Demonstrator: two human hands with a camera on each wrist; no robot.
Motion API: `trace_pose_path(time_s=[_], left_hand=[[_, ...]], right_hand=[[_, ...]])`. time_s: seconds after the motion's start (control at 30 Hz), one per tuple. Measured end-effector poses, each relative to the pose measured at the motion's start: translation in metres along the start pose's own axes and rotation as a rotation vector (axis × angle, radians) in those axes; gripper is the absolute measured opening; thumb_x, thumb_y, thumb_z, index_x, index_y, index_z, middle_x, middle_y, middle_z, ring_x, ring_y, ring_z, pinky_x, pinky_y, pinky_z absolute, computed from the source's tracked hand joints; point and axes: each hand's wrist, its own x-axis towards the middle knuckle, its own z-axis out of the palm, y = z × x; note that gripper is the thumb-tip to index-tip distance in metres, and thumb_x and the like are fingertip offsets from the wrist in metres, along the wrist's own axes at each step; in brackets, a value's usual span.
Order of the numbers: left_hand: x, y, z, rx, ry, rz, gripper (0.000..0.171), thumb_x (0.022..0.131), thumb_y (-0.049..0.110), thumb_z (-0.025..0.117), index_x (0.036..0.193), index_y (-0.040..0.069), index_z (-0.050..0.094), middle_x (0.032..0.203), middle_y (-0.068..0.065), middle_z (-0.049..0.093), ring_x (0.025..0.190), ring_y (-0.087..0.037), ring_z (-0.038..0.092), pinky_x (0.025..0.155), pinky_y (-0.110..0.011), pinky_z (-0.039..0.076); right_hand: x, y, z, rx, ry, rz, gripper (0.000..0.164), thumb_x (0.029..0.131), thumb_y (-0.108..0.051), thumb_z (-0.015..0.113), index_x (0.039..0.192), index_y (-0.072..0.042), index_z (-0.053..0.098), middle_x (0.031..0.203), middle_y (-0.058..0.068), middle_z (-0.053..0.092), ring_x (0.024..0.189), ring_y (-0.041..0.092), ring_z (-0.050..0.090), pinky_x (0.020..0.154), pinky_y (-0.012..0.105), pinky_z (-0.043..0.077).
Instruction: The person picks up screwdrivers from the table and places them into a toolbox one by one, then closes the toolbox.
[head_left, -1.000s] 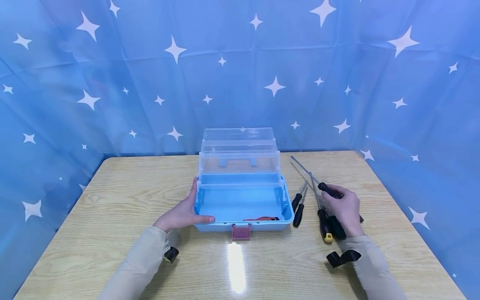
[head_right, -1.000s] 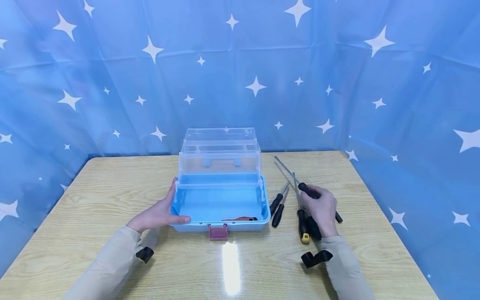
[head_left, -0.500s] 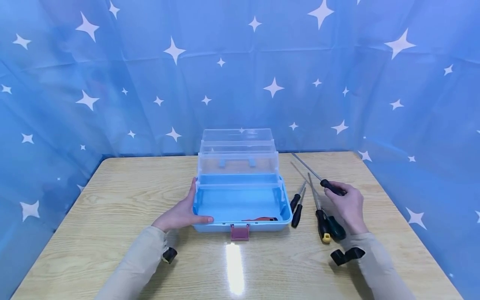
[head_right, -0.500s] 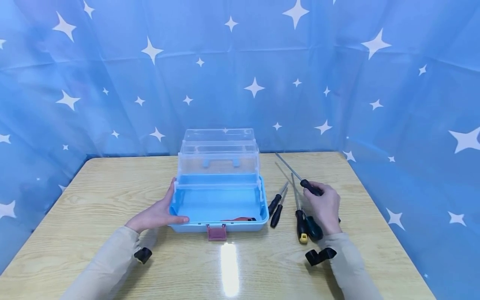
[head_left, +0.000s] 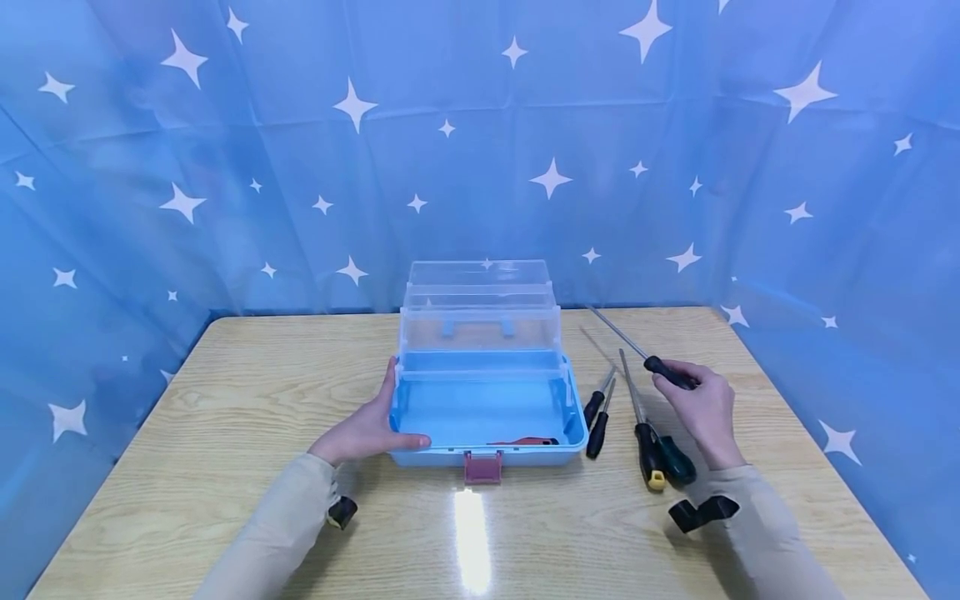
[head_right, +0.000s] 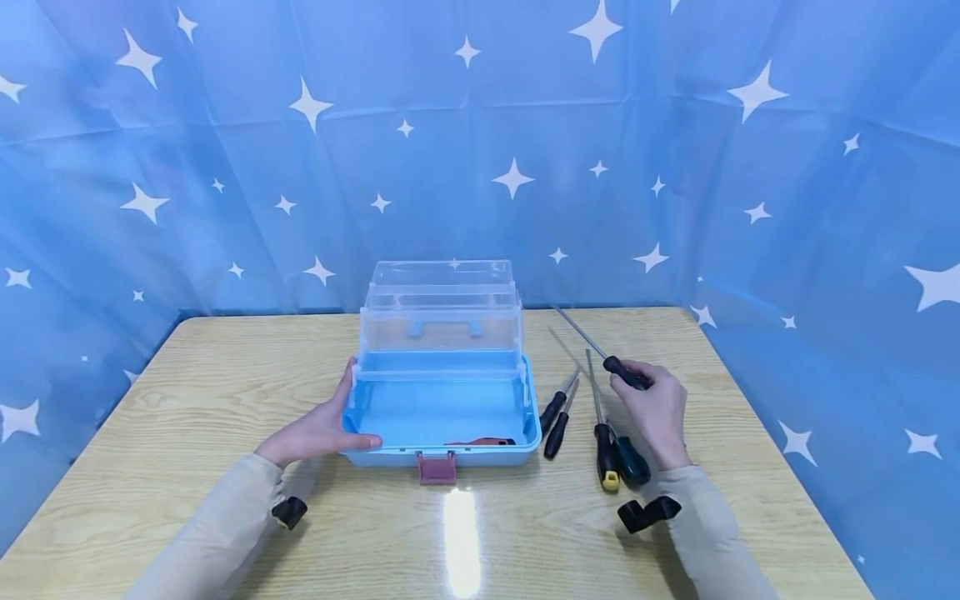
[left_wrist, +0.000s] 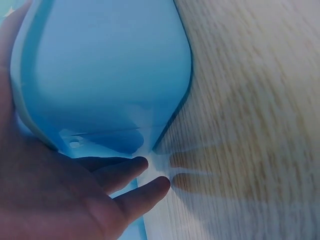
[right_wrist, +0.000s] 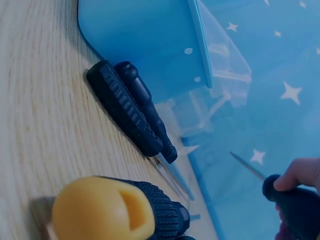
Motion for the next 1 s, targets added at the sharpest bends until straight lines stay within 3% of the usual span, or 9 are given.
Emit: trace_pose_path(time_s=[0.23,1.0], left_hand=[[0.0,0.0,0.0,0.004,0.004,0.002,0.132,0.076,0.043,0.081,0.149,0.019,-0.026,0.159,-0.02,-0.006,0.142,-0.042,0.008,0.109,-0.06,0.021],[-0.001,-0.001,0.001,-0.008,0.011,-0.007,0.131,0.076,0.045,0.08,0.15,0.02,-0.025,0.159,-0.02,-0.004,0.142,-0.043,0.011,0.107,-0.061,0.024]], right_hand=[[-0.003,-0.004,-0.004,0.031,-0.001,-0.003,0.036,0.09,-0.024,0.068,0.115,0.003,0.069,0.112,0.022,0.063,0.075,-0.007,0.05,0.056,0.015,0.044],[-0.01,-0.023,-0.014,0.06,0.044,-0.15,0.031,0.089,-0.017,0.069,0.112,0.003,0.07,0.104,0.015,0.063,0.079,-0.004,0.051,0.059,0.01,0.044]])
